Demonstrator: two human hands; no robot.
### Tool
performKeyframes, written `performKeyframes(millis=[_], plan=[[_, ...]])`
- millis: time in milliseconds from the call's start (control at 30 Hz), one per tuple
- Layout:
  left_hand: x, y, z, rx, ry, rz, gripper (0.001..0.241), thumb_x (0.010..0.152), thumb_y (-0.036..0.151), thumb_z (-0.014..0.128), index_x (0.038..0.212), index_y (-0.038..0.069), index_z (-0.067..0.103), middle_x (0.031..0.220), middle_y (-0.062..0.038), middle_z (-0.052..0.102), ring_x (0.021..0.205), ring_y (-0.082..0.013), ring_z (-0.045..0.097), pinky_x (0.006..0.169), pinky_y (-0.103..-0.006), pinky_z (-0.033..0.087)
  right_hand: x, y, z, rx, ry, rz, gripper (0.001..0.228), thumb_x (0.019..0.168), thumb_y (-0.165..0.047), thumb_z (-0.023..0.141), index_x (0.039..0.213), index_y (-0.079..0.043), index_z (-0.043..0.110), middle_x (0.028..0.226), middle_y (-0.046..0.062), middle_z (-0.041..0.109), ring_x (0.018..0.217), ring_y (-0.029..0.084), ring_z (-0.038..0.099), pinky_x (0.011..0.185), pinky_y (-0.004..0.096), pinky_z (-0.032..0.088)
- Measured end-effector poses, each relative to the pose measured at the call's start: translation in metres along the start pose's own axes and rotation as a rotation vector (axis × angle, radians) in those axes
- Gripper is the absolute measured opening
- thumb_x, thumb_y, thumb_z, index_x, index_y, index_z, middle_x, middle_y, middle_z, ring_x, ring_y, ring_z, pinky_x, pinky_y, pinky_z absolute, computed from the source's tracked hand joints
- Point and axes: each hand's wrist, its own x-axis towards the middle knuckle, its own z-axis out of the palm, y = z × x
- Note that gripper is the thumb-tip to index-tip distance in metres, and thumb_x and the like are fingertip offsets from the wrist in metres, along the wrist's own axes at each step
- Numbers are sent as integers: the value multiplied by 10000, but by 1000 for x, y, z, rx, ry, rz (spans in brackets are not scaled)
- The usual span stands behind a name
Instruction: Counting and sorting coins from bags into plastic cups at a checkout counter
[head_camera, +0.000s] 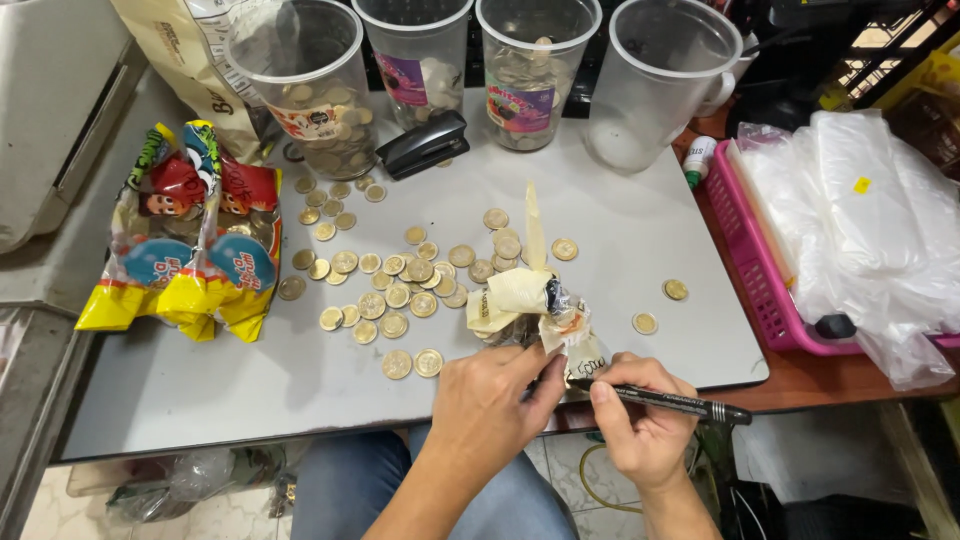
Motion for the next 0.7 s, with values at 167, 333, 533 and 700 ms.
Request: performKeyframes(millis=[167, 333, 533, 700], plan=[[-1, 1, -1, -12, -10, -11, 292, 936, 258, 704, 1227, 260, 721, 571, 33, 534, 476, -211, 559, 376, -394, 409, -4, 2, -1, -34, 64, 56, 98, 888, -126, 621, 832, -51, 591, 650, 44, 578, 557, 129, 480, 557, 252, 386], [1, 1, -3, -43, -12, -18, 148, 930, 247, 709, 1074, 223, 736, 568, 15, 547, 470, -236, 562, 366, -412, 394, -3, 3, -1, 6, 34, 60, 81, 874, -112, 620, 831, -44, 604, 697, 57, 634, 579, 140, 534, 572, 260, 429], [0, 1, 0, -21, -14, -22, 178, 932, 253, 700, 1106, 239, 734, 560, 26, 531, 465, -235, 553, 361, -410, 397, -1, 8, -1, -29, 41, 34, 106, 894, -112, 637, 827, -51, 581, 667, 46, 564, 570, 135, 495, 564, 261, 401], [-5, -2, 4, 0, 61, 37, 257, 959, 293, 730, 778, 169, 595, 572, 19, 538, 499, -209, 557, 377, -390, 375, 2, 5, -9, 426, 183, 227, 110, 889, -119, 613, 811, -73, 550, 617, 21, 470, 551, 127, 453, 551, 251, 395]])
